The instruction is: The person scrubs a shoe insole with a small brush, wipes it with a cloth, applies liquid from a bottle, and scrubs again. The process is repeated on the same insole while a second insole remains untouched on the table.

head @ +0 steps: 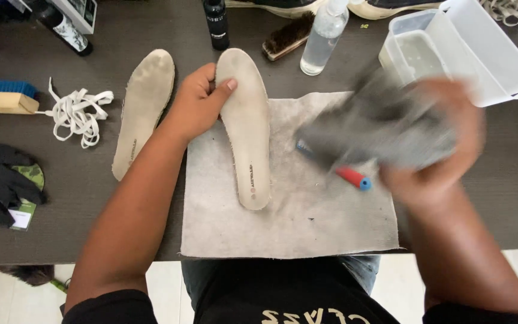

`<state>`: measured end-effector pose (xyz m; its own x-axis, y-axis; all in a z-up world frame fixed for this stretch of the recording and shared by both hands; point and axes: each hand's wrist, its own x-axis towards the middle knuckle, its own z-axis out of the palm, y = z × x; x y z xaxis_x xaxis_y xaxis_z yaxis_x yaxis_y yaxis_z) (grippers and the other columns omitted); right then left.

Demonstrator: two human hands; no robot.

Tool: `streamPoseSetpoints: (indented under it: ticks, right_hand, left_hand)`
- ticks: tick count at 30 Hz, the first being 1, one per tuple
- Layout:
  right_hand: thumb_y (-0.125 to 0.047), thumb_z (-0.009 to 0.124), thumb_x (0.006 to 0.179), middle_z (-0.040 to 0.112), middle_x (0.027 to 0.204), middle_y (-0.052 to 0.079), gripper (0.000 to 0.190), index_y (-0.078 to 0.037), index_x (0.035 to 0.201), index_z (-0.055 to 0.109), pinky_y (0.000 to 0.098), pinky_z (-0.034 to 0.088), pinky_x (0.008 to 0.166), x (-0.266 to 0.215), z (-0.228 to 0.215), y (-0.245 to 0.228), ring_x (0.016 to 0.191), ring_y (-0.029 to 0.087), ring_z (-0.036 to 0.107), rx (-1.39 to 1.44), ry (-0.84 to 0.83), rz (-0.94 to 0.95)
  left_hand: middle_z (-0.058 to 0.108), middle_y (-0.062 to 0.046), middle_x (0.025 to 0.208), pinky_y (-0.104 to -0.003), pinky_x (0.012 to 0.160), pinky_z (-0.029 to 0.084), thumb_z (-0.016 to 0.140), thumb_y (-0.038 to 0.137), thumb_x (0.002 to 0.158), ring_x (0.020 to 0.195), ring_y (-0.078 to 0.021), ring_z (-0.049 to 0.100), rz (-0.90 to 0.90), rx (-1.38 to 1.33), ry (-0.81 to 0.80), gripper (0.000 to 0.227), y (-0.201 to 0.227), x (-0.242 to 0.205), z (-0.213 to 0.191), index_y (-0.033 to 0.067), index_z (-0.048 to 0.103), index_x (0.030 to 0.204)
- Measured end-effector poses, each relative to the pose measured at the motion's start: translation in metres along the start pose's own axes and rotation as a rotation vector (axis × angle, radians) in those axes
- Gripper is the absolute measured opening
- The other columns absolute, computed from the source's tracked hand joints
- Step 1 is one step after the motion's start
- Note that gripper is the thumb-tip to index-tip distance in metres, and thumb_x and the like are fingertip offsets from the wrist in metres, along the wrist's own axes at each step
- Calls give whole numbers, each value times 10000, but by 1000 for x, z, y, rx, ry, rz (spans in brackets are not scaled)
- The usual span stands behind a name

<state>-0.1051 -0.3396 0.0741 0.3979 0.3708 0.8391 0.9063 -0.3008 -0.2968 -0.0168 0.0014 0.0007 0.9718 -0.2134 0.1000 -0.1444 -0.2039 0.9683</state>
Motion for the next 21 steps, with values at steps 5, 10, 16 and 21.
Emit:
streamPoseSetpoints:
  ticks: [5,10,16,21]
  right_hand:
    - [-19,585,1092,519,959,215,209,183,1070,539,526,502,810,11,-7,20,815,469,585,-384,146,-51]
    - [-271,876,807,640,882,103,430,-114,1146,663,450,567,634,-31,26,49,754,345,704,-907,-221,384]
    - [-322,767,828,661,1333,172,677,-60,1437,631,486,546,906,-14,27,18,1187,398,656,-723,-502,723]
    - [-163,767,836,744,1076,144,419,14,1216,772,440,557,729,-37,13,16,837,348,689,-659,-102,-15]
  left_hand:
    - [710,-94,887,-290,712,585,539,172,1114,751,-128,645,102,-94,-21,176,-10,3,-5,46,646,1173]
    - [653,-64,823,-276,746,558,558,143,1116,762,-93,580,259,-153,13,139,6,-6,-7,32,640,1096]
    - [676,-64,870,-306,798,574,706,160,1016,825,-95,592,251,-239,-83,172,3,-9,3,29,647,1110]
    - [705,-75,985,-316,785,616,671,26,967,865,-134,679,60,-239,-161,252,-10,-7,7,26,658,1219]
